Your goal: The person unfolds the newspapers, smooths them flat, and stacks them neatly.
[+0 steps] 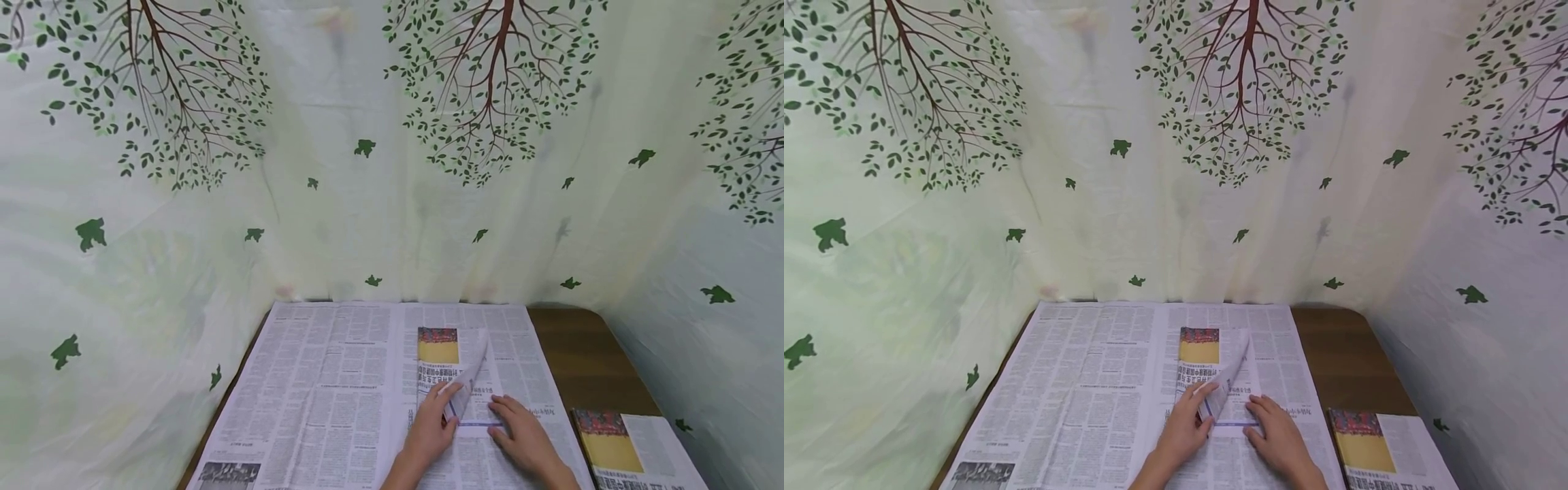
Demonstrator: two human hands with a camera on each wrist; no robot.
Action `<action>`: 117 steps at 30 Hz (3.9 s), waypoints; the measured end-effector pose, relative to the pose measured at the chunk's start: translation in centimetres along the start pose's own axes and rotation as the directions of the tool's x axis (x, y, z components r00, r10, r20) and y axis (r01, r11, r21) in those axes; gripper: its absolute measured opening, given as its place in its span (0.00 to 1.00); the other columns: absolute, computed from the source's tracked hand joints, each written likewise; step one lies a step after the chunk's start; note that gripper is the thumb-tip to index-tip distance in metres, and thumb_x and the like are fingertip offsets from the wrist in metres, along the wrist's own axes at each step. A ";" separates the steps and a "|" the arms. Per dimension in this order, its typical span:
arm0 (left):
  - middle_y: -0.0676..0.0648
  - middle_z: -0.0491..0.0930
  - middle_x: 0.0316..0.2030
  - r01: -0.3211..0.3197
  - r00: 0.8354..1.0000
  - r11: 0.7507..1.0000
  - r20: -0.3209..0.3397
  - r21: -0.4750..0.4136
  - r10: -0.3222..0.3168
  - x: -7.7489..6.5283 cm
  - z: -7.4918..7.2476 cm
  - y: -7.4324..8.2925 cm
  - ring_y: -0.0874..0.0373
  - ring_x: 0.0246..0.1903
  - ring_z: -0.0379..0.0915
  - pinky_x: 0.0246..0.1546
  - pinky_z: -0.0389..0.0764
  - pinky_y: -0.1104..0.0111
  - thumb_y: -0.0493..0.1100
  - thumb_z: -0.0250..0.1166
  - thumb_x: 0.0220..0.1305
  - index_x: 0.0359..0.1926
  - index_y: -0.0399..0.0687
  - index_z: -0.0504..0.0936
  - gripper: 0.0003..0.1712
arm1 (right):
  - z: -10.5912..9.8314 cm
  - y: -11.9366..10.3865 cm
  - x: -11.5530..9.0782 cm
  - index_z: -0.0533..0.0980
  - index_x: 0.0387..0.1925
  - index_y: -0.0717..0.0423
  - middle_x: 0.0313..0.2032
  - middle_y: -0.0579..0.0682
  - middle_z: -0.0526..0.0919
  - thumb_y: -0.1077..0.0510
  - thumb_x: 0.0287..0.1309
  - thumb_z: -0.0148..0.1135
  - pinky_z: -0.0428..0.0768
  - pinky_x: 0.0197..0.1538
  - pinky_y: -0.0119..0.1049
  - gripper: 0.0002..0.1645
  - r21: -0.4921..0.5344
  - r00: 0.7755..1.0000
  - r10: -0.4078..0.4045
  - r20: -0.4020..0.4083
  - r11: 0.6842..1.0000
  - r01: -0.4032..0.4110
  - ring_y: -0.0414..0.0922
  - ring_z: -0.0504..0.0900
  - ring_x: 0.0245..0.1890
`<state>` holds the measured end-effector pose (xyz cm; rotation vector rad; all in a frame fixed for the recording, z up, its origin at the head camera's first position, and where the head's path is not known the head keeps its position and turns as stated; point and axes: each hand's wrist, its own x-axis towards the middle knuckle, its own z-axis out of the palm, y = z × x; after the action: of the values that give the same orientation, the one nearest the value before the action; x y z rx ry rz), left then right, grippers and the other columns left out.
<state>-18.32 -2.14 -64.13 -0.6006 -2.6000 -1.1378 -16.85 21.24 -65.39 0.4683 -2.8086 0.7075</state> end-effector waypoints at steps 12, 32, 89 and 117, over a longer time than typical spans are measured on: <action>0.47 0.84 0.54 -0.017 0.992 0.998 -0.129 -0.065 0.008 -0.4 -1.5 -1.8 0.58 0.43 0.83 0.41 0.83 0.75 0.33 0.75 0.58 0.63 0.44 0.81 0.31 | 0.2 0.2 0.1 0.80 0.61 0.53 0.65 0.51 0.79 0.40 0.57 0.74 0.73 0.68 0.56 0.35 0.003 0.996 0.049 0.071 0.999 -0.049 0.55 0.75 0.68; 0.45 0.83 0.55 0.024 0.985 0.981 -0.165 -0.190 -0.056 -1.1 -4.9 -3.6 0.64 0.36 0.81 0.34 0.83 0.76 0.30 0.74 0.58 0.61 0.43 0.82 0.29 | -0.4 -0.1 0.5 0.79 0.57 0.61 0.50 0.56 0.80 0.36 0.47 0.79 0.77 0.53 0.54 0.44 -0.036 0.954 0.300 0.027 0.954 -0.299 0.55 0.78 0.49; 0.47 0.87 0.48 0.268 0.870 0.963 -0.439 0.039 -0.225 -5.1 -11.1 -9.9 0.66 0.29 0.73 0.34 0.78 0.70 0.31 0.76 0.56 0.56 0.48 0.86 0.26 | -0.8 0.0 0.4 0.84 0.56 0.53 0.34 0.44 0.75 0.42 0.50 0.79 0.64 0.38 0.39 0.33 0.004 0.937 0.340 0.076 0.940 -0.342 0.43 0.66 0.34; 0.54 0.83 0.26 0.444 0.871 0.895 -0.250 0.036 -0.422 -6.1 -14.0 -11.0 0.69 0.23 0.72 0.28 0.77 0.74 0.34 0.75 0.59 0.59 0.43 0.82 0.26 | -1.2 0.3 0.1 0.83 0.58 0.53 0.37 0.46 0.76 0.40 0.50 0.79 0.63 0.37 0.39 0.36 0.003 0.929 0.356 0.104 0.933 -0.359 0.44 0.65 0.34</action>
<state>-17.24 -20.89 -64.12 0.1512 -2.6219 -1.1137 -16.87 22.08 -64.43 -0.0129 -3.0208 0.8029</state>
